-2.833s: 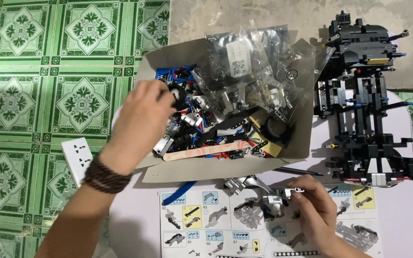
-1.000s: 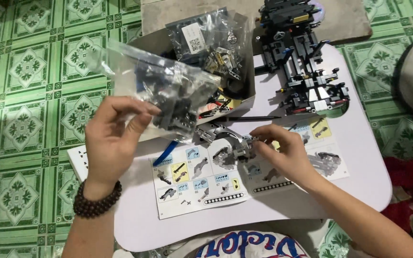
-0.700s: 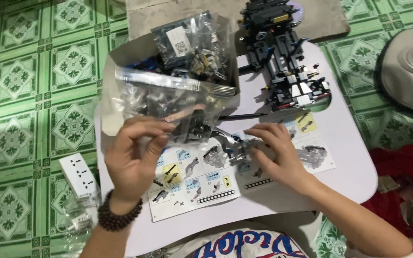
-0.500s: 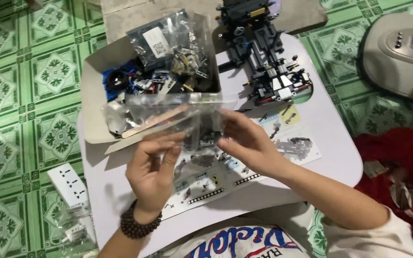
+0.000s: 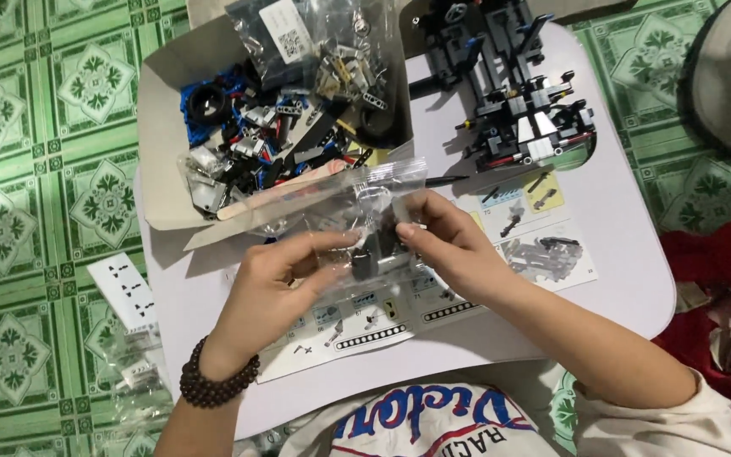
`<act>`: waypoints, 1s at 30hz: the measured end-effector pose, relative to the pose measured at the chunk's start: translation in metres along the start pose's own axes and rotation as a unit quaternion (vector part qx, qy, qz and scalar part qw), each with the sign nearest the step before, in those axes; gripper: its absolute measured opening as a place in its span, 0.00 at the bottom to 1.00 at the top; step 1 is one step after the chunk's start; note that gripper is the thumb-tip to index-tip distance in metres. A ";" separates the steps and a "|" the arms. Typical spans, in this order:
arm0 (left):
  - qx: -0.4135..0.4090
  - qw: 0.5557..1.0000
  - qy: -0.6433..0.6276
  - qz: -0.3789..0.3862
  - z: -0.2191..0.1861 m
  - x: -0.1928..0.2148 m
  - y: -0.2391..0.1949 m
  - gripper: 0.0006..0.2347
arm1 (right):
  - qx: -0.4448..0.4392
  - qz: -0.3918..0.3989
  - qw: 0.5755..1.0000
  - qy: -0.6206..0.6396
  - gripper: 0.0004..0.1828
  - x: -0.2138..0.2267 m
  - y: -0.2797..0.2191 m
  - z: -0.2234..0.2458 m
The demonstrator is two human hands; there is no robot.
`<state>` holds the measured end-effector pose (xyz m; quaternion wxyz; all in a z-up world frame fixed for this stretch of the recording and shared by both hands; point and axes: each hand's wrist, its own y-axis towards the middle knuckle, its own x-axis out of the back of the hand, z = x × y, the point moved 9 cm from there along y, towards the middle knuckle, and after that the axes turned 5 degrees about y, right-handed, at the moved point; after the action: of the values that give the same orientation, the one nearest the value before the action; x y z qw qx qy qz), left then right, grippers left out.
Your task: The person assembles a Lego Technic model by connecting small grey and black pieces according to an instruction manual. They repeatedly reach into a box to retrieve parts, attach them to a growing sub-assembly, and occasionally open sealed plastic bags to access additional components.
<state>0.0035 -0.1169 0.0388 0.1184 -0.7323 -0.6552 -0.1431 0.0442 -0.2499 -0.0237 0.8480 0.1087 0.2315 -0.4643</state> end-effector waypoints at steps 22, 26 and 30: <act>-0.108 0.984 0.144 0.016 -0.006 -0.011 -0.009 0.05 | -0.082 0.004 0.989 0.122 0.10 0.018 -0.006 -0.032; -0.117 0.967 0.181 0.136 -0.009 -0.022 -0.009 0.08 | -0.132 0.010 0.974 0.182 0.07 0.023 -0.009 -0.052; -0.086 0.970 0.169 0.151 -0.009 -0.024 -0.005 0.08 | -0.150 0.011 0.976 0.159 0.09 0.021 -0.010 -0.050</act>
<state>-0.0042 -0.1419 0.0384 0.1839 -0.7952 -0.4932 -0.3010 0.0311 -0.2510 -0.0769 0.8119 0.0557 0.4291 -0.3919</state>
